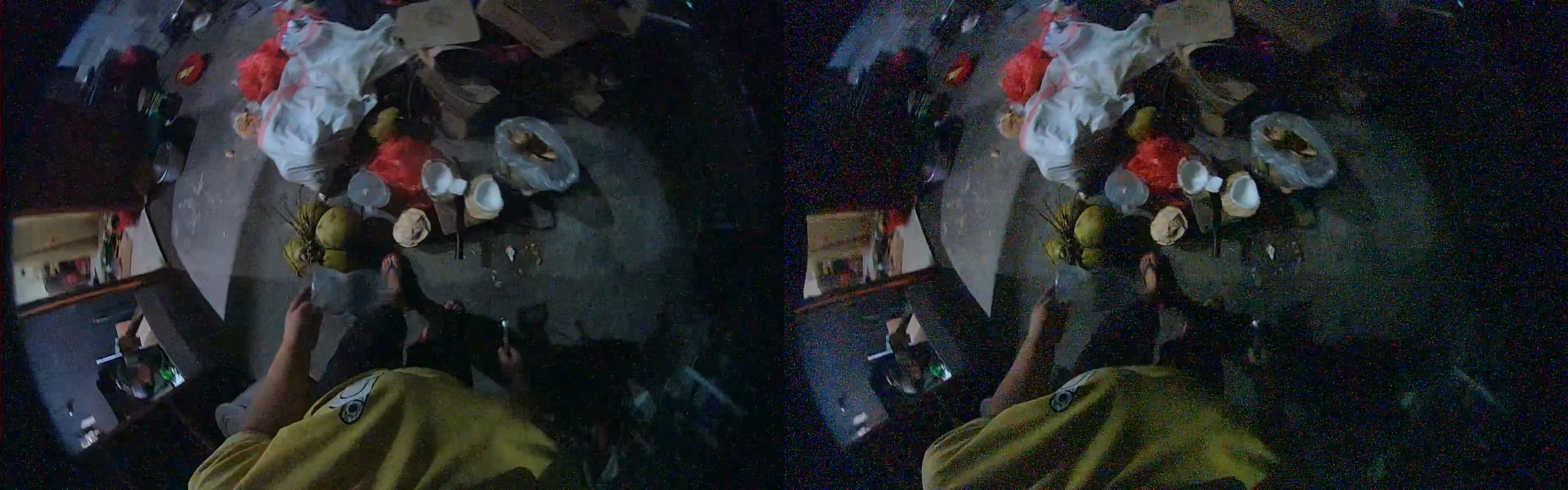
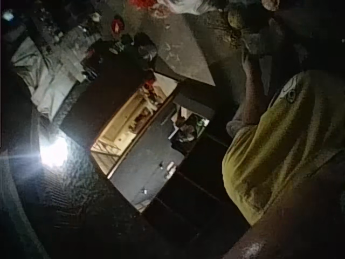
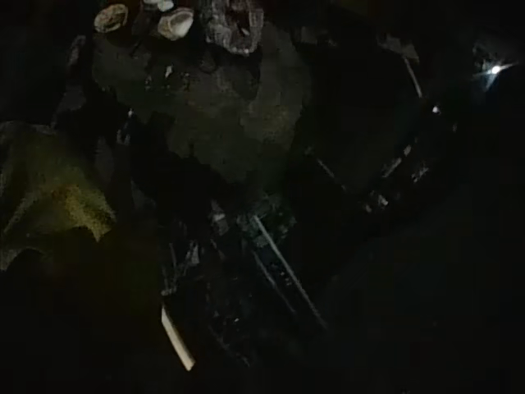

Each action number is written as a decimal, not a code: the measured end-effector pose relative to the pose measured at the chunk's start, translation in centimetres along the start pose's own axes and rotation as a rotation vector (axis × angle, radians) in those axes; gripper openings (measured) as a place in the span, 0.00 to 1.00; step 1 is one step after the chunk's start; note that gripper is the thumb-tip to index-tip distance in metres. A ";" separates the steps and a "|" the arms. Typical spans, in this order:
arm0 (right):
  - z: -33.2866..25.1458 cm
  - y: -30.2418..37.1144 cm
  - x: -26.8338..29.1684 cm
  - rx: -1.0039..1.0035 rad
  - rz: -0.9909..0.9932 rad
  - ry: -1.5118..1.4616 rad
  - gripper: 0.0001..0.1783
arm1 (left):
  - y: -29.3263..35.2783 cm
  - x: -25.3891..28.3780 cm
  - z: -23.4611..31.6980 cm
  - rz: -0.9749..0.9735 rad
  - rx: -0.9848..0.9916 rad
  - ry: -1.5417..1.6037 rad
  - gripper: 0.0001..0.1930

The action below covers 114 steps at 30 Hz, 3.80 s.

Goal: The person scoops meat out of a coconut shell using a spoon and places it into a small plastic bag.

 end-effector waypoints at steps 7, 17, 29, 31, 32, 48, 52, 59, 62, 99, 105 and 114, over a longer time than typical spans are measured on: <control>-2.4 -3.3 -8.5 -0.059 -0.070 0.108 0.15 | -12.8 7.6 0.9 0.406 -0.092 0.407 0.13; -5.4 -8.9 -15.9 -0.091 -0.008 0.144 0.14 | -39.3 1.8 6.6 0.263 -0.167 0.895 0.04; -1.4 -17.9 -17.7 -0.115 0.076 0.142 0.14 | -45.8 6.5 0.4 0.150 -0.293 0.869 0.12; -1.1 -20.2 -18.4 -0.090 0.074 0.133 0.14 | -47.8 7.4 1.2 -0.003 -0.389 0.929 0.11; -1.1 -21.3 -18.7 -0.072 0.074 0.125 0.14 | -49.3 7.7 2.1 -0.073 -0.474 0.920 0.11; -0.4 -32.7 -14.0 0.323 0.272 -0.143 0.14 | -57.8 -8.6 0.9 -0.163 -0.483 0.336 0.40; 0.1 -33.6 -13.1 0.460 0.252 -0.221 0.13 | -58.6 -4.9 2.4 -0.090 -0.640 0.087 0.33; 1.4 -34.2 -11.5 0.474 0.233 -0.291 0.14 | -46.8 -19.8 -7.5 -0.427 -0.837 -0.955 0.13; -1.3 -33.8 -13.1 0.568 0.172 -0.395 0.11 | -37.6 -24.8 -18.3 -1.194 -1.037 -1.229 0.16; -1.6 -35.3 -13.8 0.574 0.014 -0.450 0.11 | -34.2 -31.2 -36.0 -0.538 -1.232 -2.006 0.20; -0.8 -34.8 -14.1 0.548 -0.025 -0.348 0.13 | -35.6 -29.1 -37.0 -0.460 -1.272 -1.817 0.23; -0.6 -35.0 -13.4 0.587 0.027 -0.441 0.11 | -40.6 -28.5 -35.3 -0.508 -0.166 0.196 0.24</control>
Point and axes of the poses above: each hand's wrist, its own y-axis away from the middle knuckle, its own x-axis out of the back of the hand, z = x × y, the point moved 8 cm from there along -y, towards the middle knuckle, and after that the axes turned 7 degrees about -x, right-handed, at the moved point
